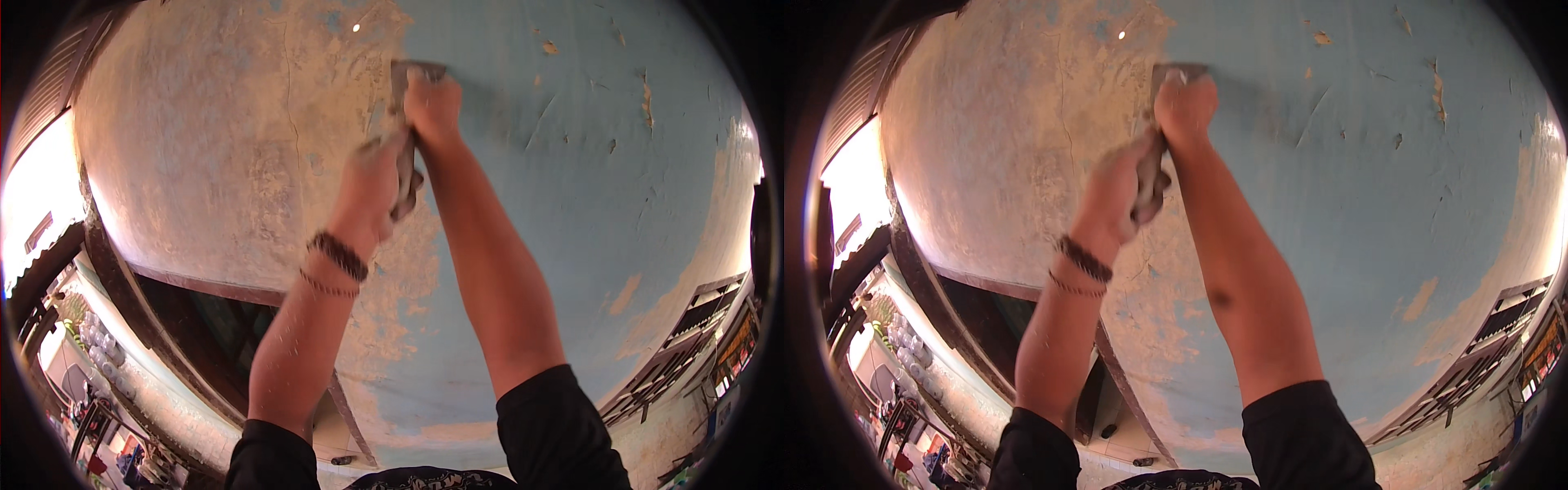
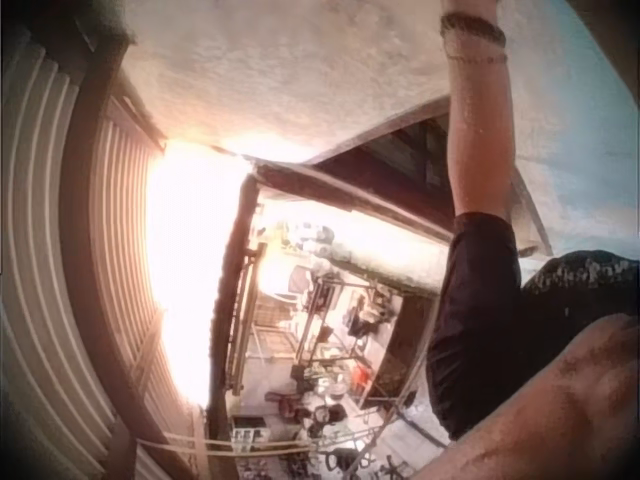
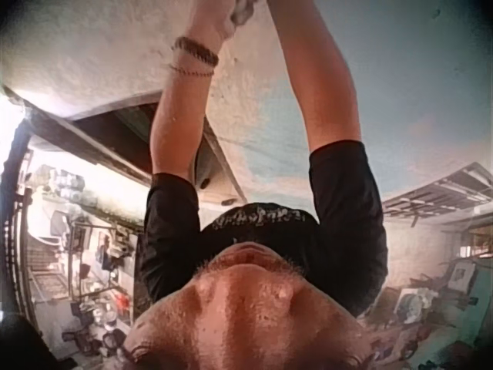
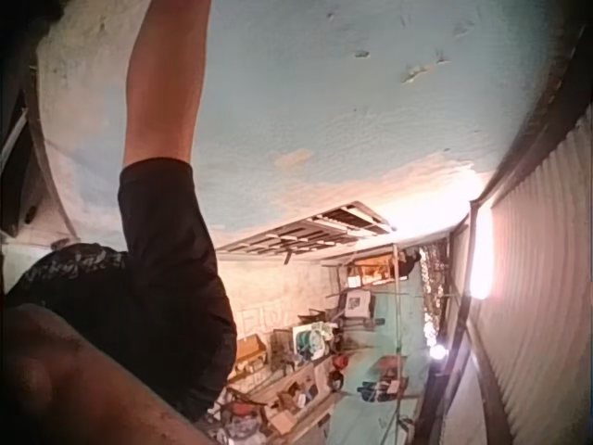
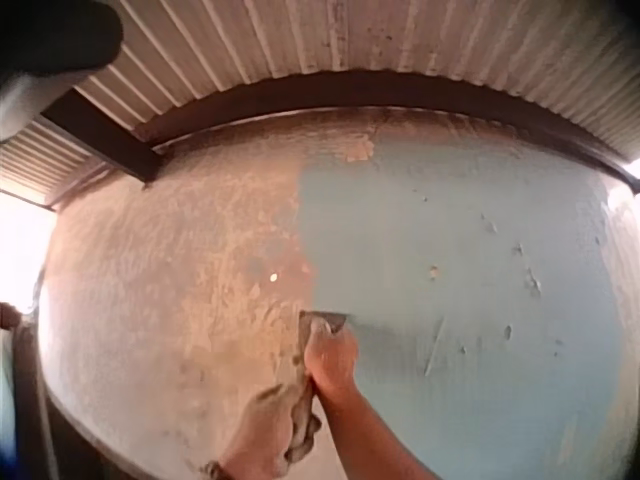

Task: The person scrapes old paint chips off an exterior wall using a handheld scraper.

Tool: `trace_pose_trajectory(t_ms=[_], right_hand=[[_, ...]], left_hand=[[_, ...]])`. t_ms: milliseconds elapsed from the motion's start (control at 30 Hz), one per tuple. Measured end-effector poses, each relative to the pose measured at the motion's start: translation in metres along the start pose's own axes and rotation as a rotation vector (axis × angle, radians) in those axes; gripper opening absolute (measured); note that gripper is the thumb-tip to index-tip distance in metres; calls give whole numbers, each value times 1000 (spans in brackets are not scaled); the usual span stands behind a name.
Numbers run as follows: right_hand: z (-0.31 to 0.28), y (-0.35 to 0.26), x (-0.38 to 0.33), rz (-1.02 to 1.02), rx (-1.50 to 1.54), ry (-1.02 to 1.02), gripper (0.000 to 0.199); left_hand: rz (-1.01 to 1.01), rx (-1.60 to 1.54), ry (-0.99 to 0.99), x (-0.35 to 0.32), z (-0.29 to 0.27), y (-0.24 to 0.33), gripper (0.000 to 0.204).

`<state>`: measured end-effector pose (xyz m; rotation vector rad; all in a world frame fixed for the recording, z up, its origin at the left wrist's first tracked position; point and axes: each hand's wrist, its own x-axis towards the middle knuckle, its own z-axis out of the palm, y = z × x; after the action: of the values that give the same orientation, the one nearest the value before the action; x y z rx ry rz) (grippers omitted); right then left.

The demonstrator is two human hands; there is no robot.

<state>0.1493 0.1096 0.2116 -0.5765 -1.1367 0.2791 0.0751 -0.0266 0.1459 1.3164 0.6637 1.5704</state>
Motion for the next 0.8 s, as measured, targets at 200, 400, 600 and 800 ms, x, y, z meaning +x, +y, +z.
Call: trace_pose_trajectory(t_ms=[200,400,600,800], right_hand=[[-44,46,-136,29,-59,-11,33],[-38,46,-117,92,15,-38,30],[-44,39,-130,281,99,-76,31],[-38,4,-113,408,193,-154,30]], left_hand=[[-111,-91,119,-65,-35,-104,23],[-60,-93,105,-62,-24,-91,25],[-82,-110,87,-68,-30,-95,24],[-82,-142,127,-58,-25,-81,23]])
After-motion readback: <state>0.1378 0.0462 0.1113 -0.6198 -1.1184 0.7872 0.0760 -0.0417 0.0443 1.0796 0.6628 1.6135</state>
